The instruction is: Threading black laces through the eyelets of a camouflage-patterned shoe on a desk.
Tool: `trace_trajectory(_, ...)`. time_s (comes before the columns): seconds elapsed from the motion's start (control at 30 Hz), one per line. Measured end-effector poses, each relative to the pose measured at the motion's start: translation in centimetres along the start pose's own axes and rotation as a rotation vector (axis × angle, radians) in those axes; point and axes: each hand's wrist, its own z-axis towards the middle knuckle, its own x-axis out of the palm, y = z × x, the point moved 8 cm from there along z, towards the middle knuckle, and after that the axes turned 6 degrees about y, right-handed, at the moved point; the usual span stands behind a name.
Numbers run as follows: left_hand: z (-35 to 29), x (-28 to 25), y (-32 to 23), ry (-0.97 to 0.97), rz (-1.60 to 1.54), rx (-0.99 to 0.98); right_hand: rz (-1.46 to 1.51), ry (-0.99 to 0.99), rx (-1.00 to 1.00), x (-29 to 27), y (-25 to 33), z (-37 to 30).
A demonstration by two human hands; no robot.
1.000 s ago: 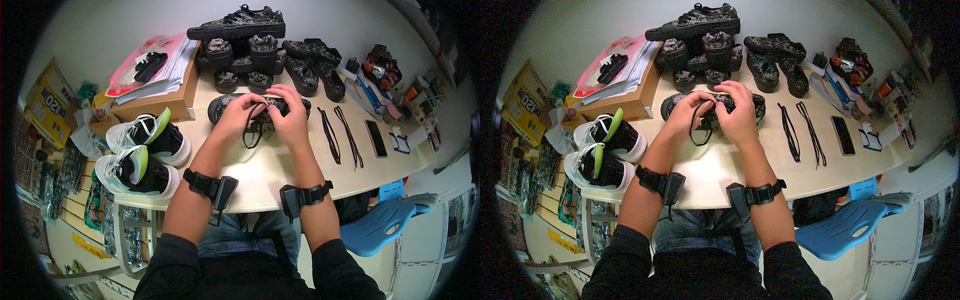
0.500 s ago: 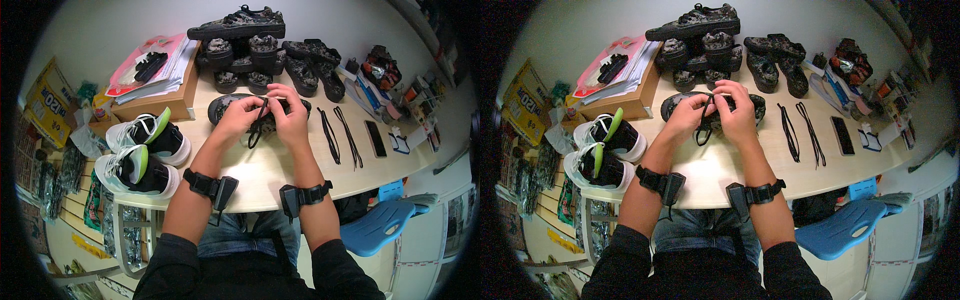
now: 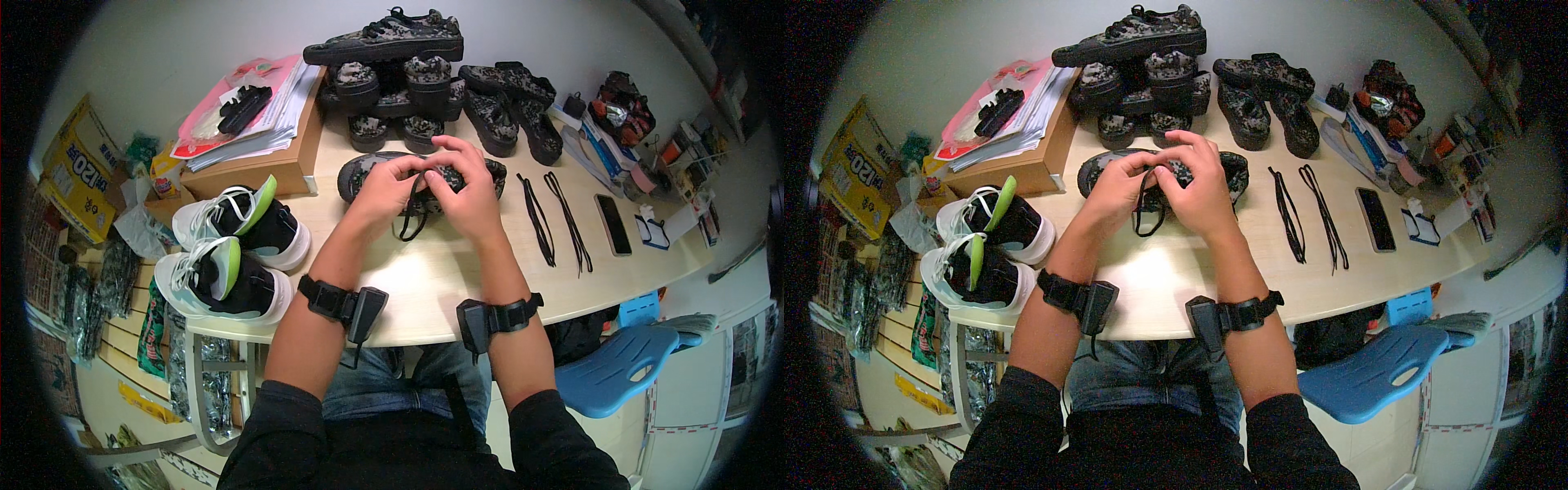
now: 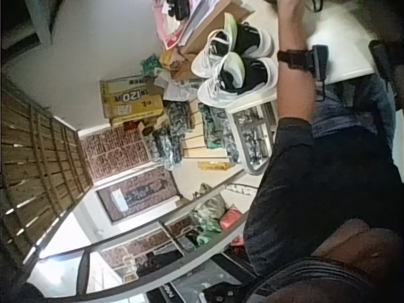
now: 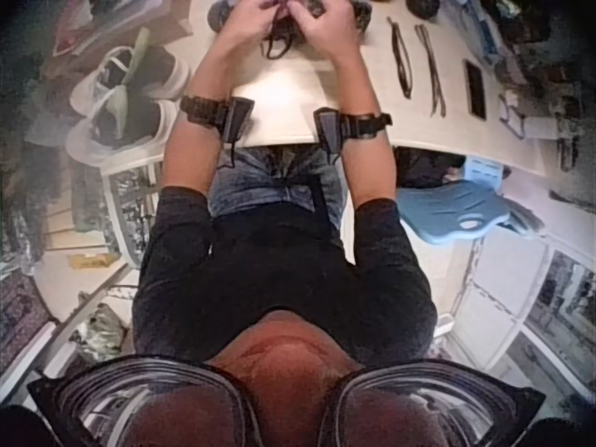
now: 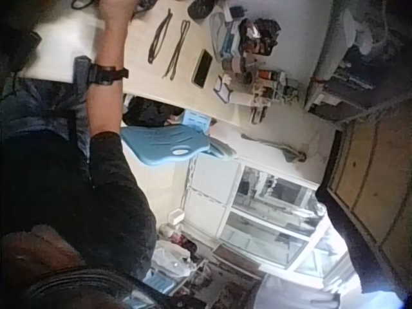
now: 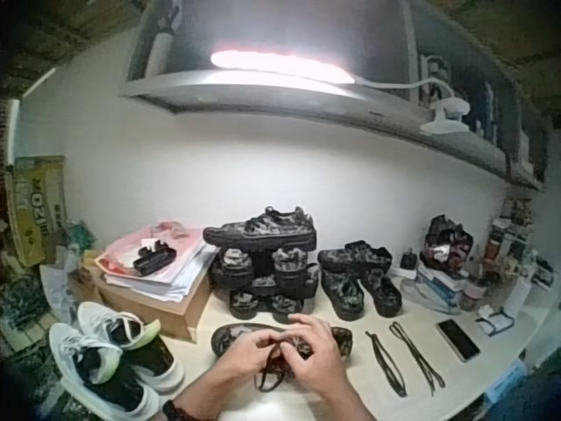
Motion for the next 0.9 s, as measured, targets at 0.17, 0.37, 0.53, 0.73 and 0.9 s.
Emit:
trace_trajectory(0.17,-0.1,0.8,-0.9,0.012,0.03,0.042,0.217,-0.044,0.087,-0.2,-1.2,0.0)
trace_trajectory(0.37,-0.2,0.4,-0.9,-0.008,0.01,0.052,0.311,-0.148,0.013,-1.7,-0.1,0.3)
trace_trajectory(0.53,-0.4,1.0,-1.2,-0.023,0.05,-0.045,-0.096,-0.046,-0.02,-1.2,-0.3,0.0)
trace_trajectory(0.73,-0.6,0.8,-1.5,-0.07,0.046,0.003,0.0,-0.008,0.021,-1.2,-0.2,0.1)
trace_trajectory(0.9,-0.8,1.3,-1.7,-0.057,0.036,-0.058,0.042,-0.039,0.052,-1.2,-0.9,0.0)
